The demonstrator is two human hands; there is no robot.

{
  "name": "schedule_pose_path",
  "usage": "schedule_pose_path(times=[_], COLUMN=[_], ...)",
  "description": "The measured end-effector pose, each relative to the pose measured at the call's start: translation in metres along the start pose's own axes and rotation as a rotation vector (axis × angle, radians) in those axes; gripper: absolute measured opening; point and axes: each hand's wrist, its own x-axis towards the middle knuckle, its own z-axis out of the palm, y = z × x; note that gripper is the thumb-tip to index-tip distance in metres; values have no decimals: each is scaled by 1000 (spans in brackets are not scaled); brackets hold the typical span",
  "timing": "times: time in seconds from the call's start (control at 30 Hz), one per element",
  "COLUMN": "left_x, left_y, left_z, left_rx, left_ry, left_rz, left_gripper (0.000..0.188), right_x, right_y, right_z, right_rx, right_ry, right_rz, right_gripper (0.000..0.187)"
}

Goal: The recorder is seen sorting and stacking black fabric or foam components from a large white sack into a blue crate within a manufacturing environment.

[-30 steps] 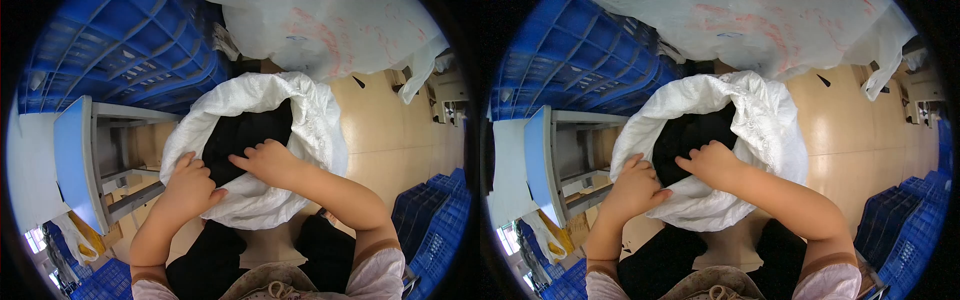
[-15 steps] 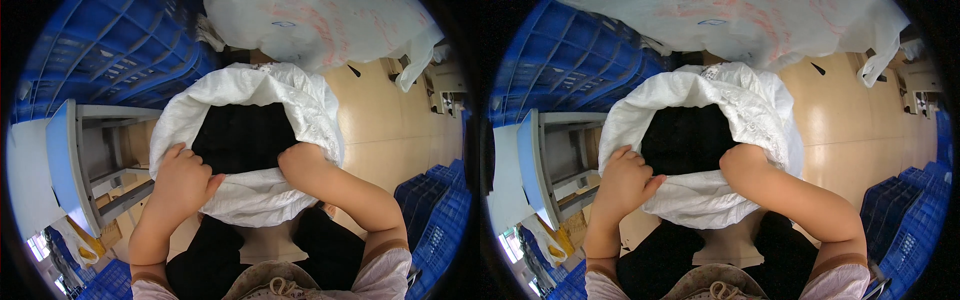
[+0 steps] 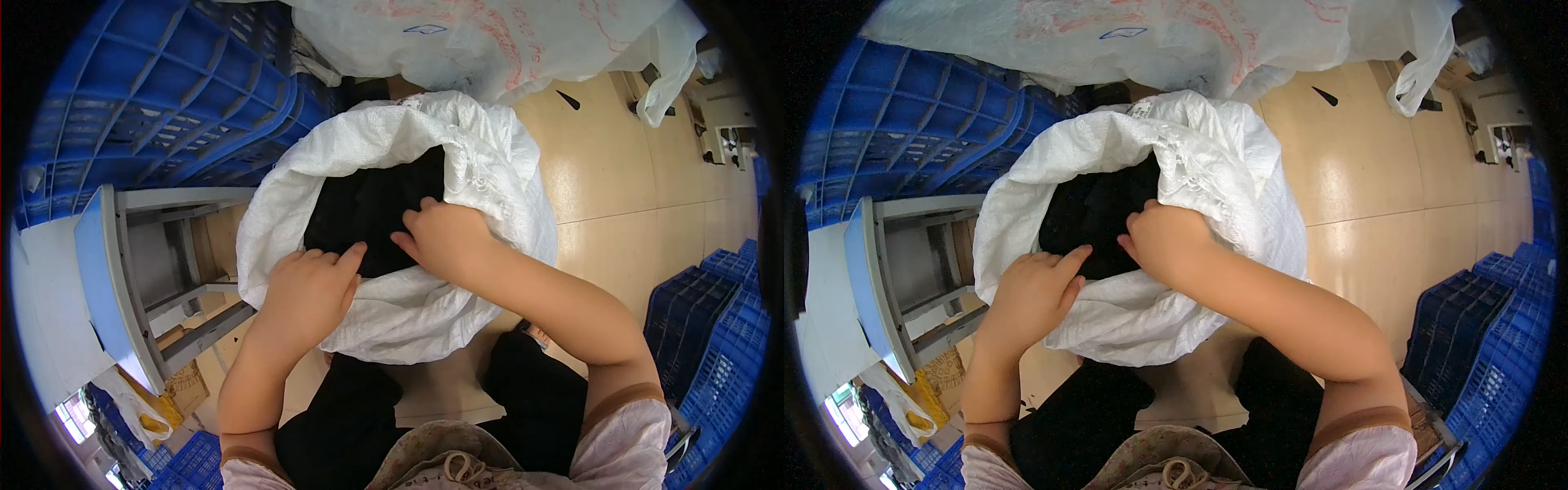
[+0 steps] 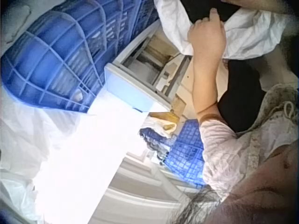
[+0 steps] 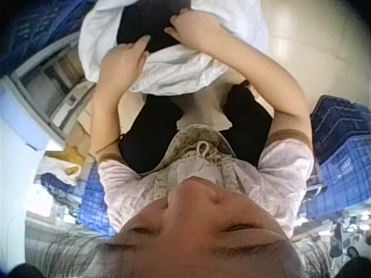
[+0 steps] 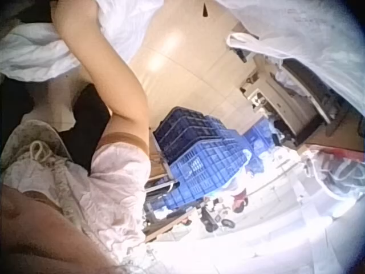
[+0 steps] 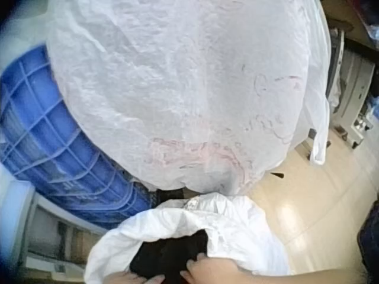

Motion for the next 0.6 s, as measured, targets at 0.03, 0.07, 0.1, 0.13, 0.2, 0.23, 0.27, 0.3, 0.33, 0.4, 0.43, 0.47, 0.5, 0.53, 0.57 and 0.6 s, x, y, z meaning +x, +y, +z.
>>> schedule_pose_path(times=[0.03, 0.07, 0.1, 0.13, 0.2, 0.23, 0.27, 0.3, 0.33, 0.4, 0.43, 0.47, 0.5, 0.53, 0.57, 0.6], left_x=[-2, -2, -2, -2, 0, 0, 0, 0, 0, 0, 1, 2, 3, 2, 2, 2], left_y=[-1, -3, -3, -4, -7, -8, -10, -11, -11, -11, -11, -12, -13, -15, -17, -17], left_z=[2, 5, 7, 8, 10, 12, 13, 13, 13, 12, 13, 14, 15, 16, 17, 16], left_rx=[79, 155, 156, 169, 184, 184, 184, 183, 172, 162, 162, 162, 158, 167, 175, 175], left_ry=[-47, -94, -96, -105, -115, -108, -102, -103, -90, -77, -91, -104, -102, -102, -100, -101], left_rz=[-47, -91, -89, -136, -179, -186, -193, -193, -191, -195, -203, -210, -209, -211, -212, -214], left_gripper=[35, 44, 44, 46, 48, 49, 51, 51, 51, 50, 50, 50, 50, 50, 49, 49], right_x=[6, 10, 15, 20, 26, 26, 26, 26, 26, 26, 26, 27, 28, 30, 32, 31], right_y=[-3, -6, -10, -14, -18, -19, -20, -19, -19, -17, -16, -13, -7, -1, 1, 0], right_z=[7, 13, 20, 24, 29, 34, 38, 42, 45, 50, 52, 53, 52, 49, 47, 47], right_rx=[-5, -3, -79, -157, -161, -219, -277, -276, -303, -330, -282, -235, -238, -195, -153, -152], right_ry=[36, 37, 88, 141, 80, 73, 65, 64, 59, 55, 46, 38, 37, 3, -30, -31], right_rz=[17, 19, 8, -1, 15, 12, 8, 9, 47, 79, 87, 94, 95, 83, 71, 70], right_gripper=[38, 38, 42, 47, 58, 65, 72, 72, 80, 89, 92, 95, 95, 95, 96, 96])
